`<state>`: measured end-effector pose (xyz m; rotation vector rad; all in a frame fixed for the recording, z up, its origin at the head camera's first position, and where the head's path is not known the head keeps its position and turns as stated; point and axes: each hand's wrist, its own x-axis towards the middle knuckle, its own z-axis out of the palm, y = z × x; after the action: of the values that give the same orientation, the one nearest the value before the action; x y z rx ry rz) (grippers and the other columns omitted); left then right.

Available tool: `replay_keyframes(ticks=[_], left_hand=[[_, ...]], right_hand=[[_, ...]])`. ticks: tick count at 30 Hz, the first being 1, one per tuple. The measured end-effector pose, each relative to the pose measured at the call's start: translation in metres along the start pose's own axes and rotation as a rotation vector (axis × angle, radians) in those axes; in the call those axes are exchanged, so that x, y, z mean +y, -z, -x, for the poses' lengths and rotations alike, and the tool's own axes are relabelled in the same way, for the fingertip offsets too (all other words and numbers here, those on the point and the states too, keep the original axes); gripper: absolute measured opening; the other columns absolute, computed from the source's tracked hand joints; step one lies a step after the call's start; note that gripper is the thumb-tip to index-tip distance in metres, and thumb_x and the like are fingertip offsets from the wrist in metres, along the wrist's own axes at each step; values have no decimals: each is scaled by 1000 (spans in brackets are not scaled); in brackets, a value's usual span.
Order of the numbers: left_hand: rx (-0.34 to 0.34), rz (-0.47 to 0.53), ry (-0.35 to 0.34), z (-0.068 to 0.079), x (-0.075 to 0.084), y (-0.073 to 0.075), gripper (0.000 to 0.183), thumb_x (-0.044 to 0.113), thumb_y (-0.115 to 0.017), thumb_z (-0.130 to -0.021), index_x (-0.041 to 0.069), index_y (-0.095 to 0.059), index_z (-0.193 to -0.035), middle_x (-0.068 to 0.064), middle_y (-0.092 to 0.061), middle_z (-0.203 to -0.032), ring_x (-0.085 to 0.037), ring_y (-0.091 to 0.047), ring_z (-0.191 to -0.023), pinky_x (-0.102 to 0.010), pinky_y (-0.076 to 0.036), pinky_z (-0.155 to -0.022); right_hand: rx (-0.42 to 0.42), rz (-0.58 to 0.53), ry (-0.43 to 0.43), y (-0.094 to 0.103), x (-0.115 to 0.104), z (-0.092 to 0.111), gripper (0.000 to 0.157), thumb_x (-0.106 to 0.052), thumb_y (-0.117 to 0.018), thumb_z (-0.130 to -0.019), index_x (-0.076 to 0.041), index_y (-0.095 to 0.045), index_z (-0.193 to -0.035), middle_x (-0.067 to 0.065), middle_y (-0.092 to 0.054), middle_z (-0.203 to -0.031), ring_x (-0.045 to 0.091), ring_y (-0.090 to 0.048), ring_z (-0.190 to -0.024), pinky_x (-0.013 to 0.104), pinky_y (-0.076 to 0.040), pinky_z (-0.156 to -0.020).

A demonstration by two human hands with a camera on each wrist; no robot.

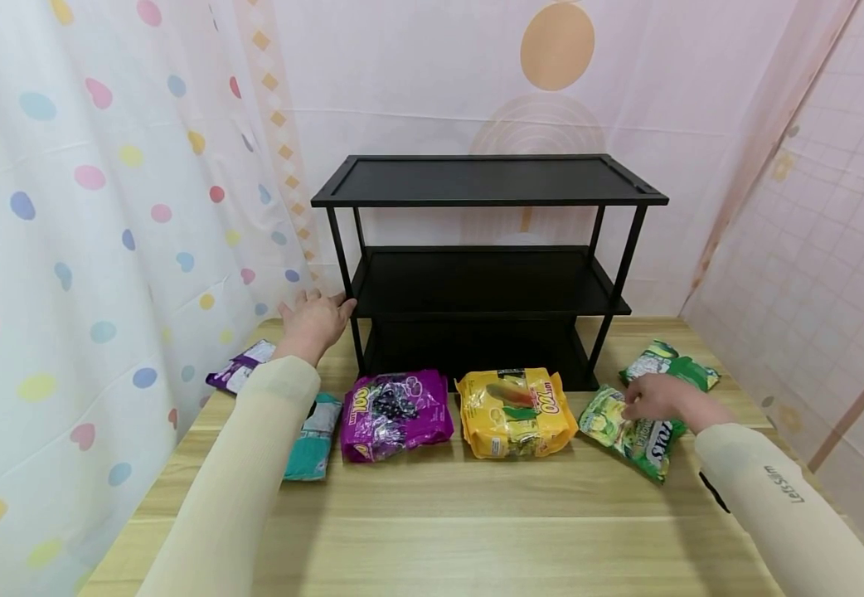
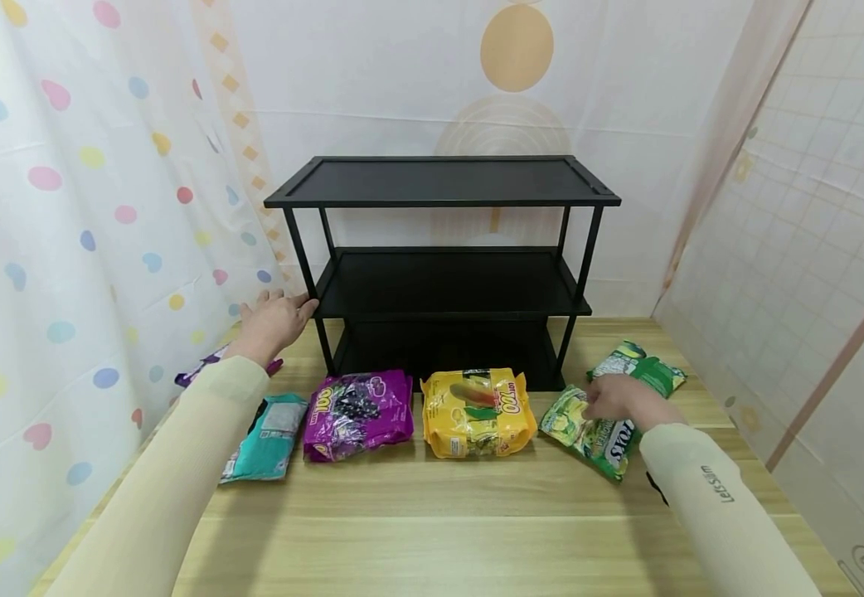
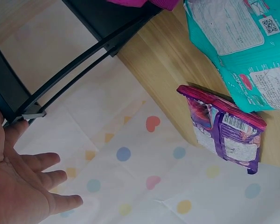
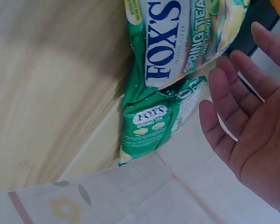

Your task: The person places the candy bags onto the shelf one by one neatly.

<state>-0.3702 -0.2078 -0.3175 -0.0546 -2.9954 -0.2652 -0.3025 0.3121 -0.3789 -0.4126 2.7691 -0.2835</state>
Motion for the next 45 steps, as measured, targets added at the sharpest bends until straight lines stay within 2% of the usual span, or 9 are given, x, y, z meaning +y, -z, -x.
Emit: replay_keyframes(ticks=[4, 8, 13, 17, 20, 24, 32, 45], left_hand=[[-1, -6, -1, 1, 0, 1, 56, 43, -28, -108, 8, -46, -148, -35, -35, -146, -53, -20, -140, -76, -9, -106], [-1, -8, -1, 1, 0, 1, 56, 43, -28, -108, 8, -45, -148, -36, -34, -147, -53, -19, -140, -76, -8, -106], [-4, -8, -3, 0, 1, 0, 56, 43, -29, -108, 8, -45, -149, -36, -31, -149, -53, -18, -141, -77, -8, -106], [-8, -4, -2, 0, 3, 0, 56, 43, -29, -108, 8, -45, -149, -35, -30, -150, -52, -17, -142, -76, -8, -106], [-15, -3, 1, 0, 4, -1, 57, 44, -28, -108, 8, -44, -149, -35, -29, -151, -52, -16, -142, -76, -7, -106], [-21, -3, 3, -1, 5, -1, 57, 44, -27, -108, 8, -43, -150, -35, -28, -151, -52, -15, -142, -76, -7, -106], [-25, -3, 7, -1, 5, 0, 57, 44, -29, -108, 7, -43, -149, -35, -28, -151, -53, -16, -142, -76, -7, -106], [-29, -5, 18, -3, 4, -1, 57, 44, -28, -108, 9, -43, -150, -34, -28, -152, -51, -15, -143, -74, -6, -108]], right_hand=[[40, 23, -39, -5, 0, -1, 52, -30, -65, -95, 12, -59, -125, 31, -61, -121, 48, -57, -112, 57, -47, -91], [85, 17, -140, -12, -5, -3, 66, -41, -58, -98, 15, -52, -131, 36, -54, -130, 54, -50, -119, 61, -43, -95], [128, 23, -286, -23, -13, -5, 78, -53, -50, -99, 17, -48, -133, 42, -47, -133, 58, -47, -119, 64, -44, -91], [134, 17, -339, -33, -18, -9, 78, -55, -49, -98, 16, -52, -129, 41, -51, -127, 56, -53, -113, 63, -47, -85], [116, 33, -338, -39, -20, -11, 71, -53, -51, -98, 13, -60, -122, 37, -59, -117, 51, -60, -102, 60, -50, -80], [110, 66, -328, -44, -21, -13, 65, -51, -53, -98, 10, -64, -119, 36, -60, -114, 50, -61, -99, 59, -51, -79], [117, 91, -277, -47, -21, -14, 74, -52, -59, -94, 9, -52, -135, 39, -50, -130, 56, -51, -115, 64, -47, -85], [121, 95, -132, -47, -20, -12, 72, -50, -67, -91, 3, -54, -137, 37, -46, -138, 57, -43, -125, 66, -39, -97]])
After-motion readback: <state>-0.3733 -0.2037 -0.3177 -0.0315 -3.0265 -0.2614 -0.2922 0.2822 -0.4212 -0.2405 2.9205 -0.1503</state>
